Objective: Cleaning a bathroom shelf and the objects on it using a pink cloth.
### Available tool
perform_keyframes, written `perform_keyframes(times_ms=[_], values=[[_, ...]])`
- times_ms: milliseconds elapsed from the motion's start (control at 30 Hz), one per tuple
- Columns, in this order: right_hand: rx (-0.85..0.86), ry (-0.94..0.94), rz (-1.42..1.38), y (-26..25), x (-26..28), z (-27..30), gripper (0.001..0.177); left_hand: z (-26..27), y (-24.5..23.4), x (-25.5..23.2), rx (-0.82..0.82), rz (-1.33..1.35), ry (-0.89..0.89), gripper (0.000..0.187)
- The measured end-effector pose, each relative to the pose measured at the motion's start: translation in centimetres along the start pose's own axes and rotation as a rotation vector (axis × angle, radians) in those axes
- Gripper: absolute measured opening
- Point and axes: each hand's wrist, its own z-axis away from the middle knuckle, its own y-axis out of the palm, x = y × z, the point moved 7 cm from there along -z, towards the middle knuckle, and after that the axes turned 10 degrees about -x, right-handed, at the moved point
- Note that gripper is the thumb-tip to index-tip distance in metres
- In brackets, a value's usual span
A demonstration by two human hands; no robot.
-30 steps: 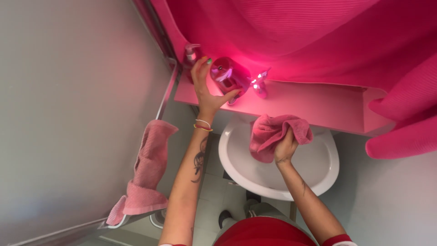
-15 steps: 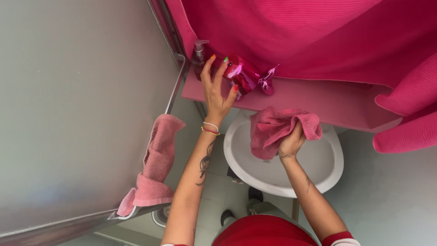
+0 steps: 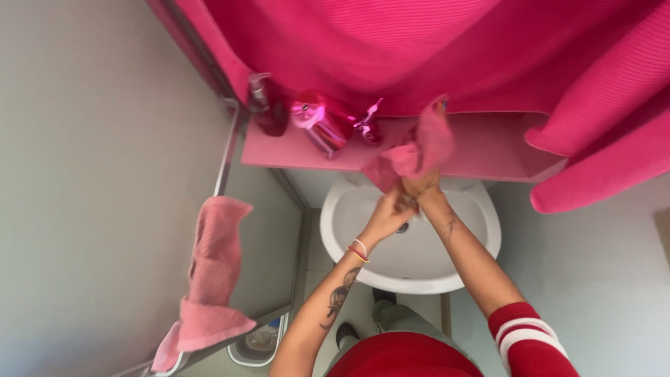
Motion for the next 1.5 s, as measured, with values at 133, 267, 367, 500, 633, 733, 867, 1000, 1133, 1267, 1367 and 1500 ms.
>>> perform_keyframes(times_ms=[133,267,367,500,633,733,867,1000,1133,1267,1367,1500], values=[[-0.134,-0.329,0.486,-6.6,14.2,-2.3,0.080,1.3,2.3,4.9,0.534,0.012,-0.228,0.022],[-0.077,-0.133,0.542,-4.3,13.6,-4.1,0.088,-1.8,-4.1,0.2,-0.154,-0.259,0.056,0.022],[-0.158,-0.152,0.444,-3.8,14.4,-4.0,0.073,-3.0,-5.7,-4.2,-0.375,-0.331,0.204,0.023],[-0.059,-0.284,0.279,-5.0,12.0,-1.5,0.069,-4.0,-4.6,-6.4,-0.367,-0.311,0.383,0.027],[-0.114,-0.396,0.182,-10.0,11.6,2.2,0.046,-3.9,-3.2,-5.1,-0.321,-0.309,0.282,0.029],[0.040,0.045,0.117,-10.8,10.6,3.5,0.028,-2.6,-1.4,-6.6,-0.164,-0.274,0.275,0.035],[0.047,0.426,-0.382,-7.6,5.0,7.4,0.027,-0.5,1.0,-4.3,0.065,0.030,0.165,0.052],[0.130,0.436,-0.813,-7.7,4.8,8.5,0.040,0.1,-1.4,2.4,-0.042,0.027,-0.023,0.033],[-0.136,0.588,-0.844,-10.7,7.5,8.1,0.038,0.2,-4.7,2.5,-0.055,0.374,-0.163,0.021],[0.076,0.872,-0.832,-8.7,6.0,10.5,0.042,0.8,-7.8,-1.1,0.003,0.156,-0.220,0.020],[0.172,0.833,-0.754,-8.7,4.3,11.2,0.043,1.3,-11.6,-2.5,-0.003,-0.223,0.050,0.027],[0.347,0.884,-1.133,-11.2,10.5,11.0,0.058,3.9,-15.5,5.2,-0.088,0.232,-0.679,0.035]])
